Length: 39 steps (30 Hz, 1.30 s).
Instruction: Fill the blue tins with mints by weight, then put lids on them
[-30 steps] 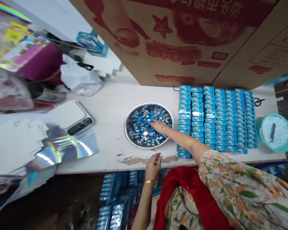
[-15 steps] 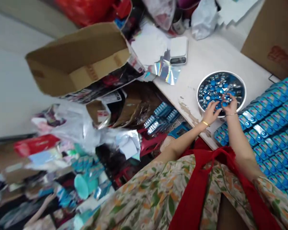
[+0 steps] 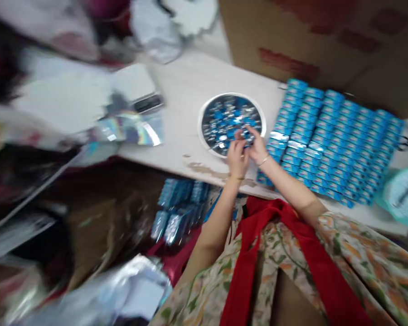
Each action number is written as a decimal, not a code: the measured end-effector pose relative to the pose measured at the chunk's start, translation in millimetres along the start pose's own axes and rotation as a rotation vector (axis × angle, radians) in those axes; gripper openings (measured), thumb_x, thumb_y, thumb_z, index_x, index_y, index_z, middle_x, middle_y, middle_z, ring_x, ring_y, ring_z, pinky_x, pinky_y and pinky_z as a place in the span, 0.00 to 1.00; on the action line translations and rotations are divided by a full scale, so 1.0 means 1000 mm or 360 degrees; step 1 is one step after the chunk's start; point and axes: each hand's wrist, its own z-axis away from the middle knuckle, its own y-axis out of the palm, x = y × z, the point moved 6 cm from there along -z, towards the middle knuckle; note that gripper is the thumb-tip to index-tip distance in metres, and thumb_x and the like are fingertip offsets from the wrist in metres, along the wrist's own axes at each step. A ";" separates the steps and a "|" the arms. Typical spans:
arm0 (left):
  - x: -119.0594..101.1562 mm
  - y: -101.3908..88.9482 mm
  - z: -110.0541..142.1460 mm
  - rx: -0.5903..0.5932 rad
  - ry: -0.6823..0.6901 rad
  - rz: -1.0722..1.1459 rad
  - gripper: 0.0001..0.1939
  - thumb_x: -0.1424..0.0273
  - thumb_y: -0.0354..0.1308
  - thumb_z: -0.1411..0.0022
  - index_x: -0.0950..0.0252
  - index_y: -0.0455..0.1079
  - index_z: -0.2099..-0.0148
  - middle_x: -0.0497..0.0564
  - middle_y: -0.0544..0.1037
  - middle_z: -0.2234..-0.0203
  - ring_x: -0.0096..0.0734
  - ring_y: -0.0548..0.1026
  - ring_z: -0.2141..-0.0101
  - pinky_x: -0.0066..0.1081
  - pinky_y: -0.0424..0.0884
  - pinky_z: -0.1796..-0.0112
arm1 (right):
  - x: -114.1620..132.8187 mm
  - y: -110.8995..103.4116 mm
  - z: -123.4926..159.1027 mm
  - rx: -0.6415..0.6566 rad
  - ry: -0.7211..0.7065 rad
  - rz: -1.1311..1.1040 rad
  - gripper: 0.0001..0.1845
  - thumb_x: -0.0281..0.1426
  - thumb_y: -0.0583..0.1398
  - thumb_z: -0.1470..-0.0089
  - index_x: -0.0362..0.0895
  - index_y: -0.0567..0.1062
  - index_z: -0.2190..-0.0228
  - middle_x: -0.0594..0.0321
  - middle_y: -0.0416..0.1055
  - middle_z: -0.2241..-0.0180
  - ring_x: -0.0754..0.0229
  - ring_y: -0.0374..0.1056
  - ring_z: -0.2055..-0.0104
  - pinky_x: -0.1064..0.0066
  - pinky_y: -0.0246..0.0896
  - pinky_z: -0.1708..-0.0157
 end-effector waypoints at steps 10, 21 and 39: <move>-0.172 0.122 0.089 0.0473 -0.0028 0.0407 0.11 0.62 0.52 0.30 0.61 0.72 0.56 0.53 0.77 0.62 0.35 0.76 0.61 0.36 0.74 0.57 | 0.100 -0.218 0.163 -0.0283 -0.0178 -0.0214 0.13 0.41 0.65 0.46 0.46 0.73 0.64 0.66 0.76 0.73 0.60 0.76 0.67 0.72 0.70 0.72; -0.258 0.331 0.096 0.1035 -0.0520 0.0387 0.06 0.74 0.61 0.41 0.64 0.67 0.68 0.44 0.68 0.77 0.27 0.69 0.73 0.28 0.67 0.64 | 0.150 -0.446 0.305 -0.0489 -0.0173 -0.0377 0.18 0.39 0.70 0.50 0.44 0.72 0.63 0.68 0.72 0.75 0.65 0.72 0.75 0.80 0.58 0.84; -0.253 0.480 -0.006 0.1574 -0.0154 -0.0933 0.12 0.67 0.72 0.45 0.68 0.76 0.63 0.61 0.79 0.64 0.54 0.77 0.53 0.44 0.71 0.51 | 0.198 -0.460 0.244 -0.0433 -0.0305 -0.0483 0.17 0.44 0.68 0.45 0.45 0.71 0.65 0.69 0.70 0.75 0.68 0.66 0.77 0.82 0.49 0.86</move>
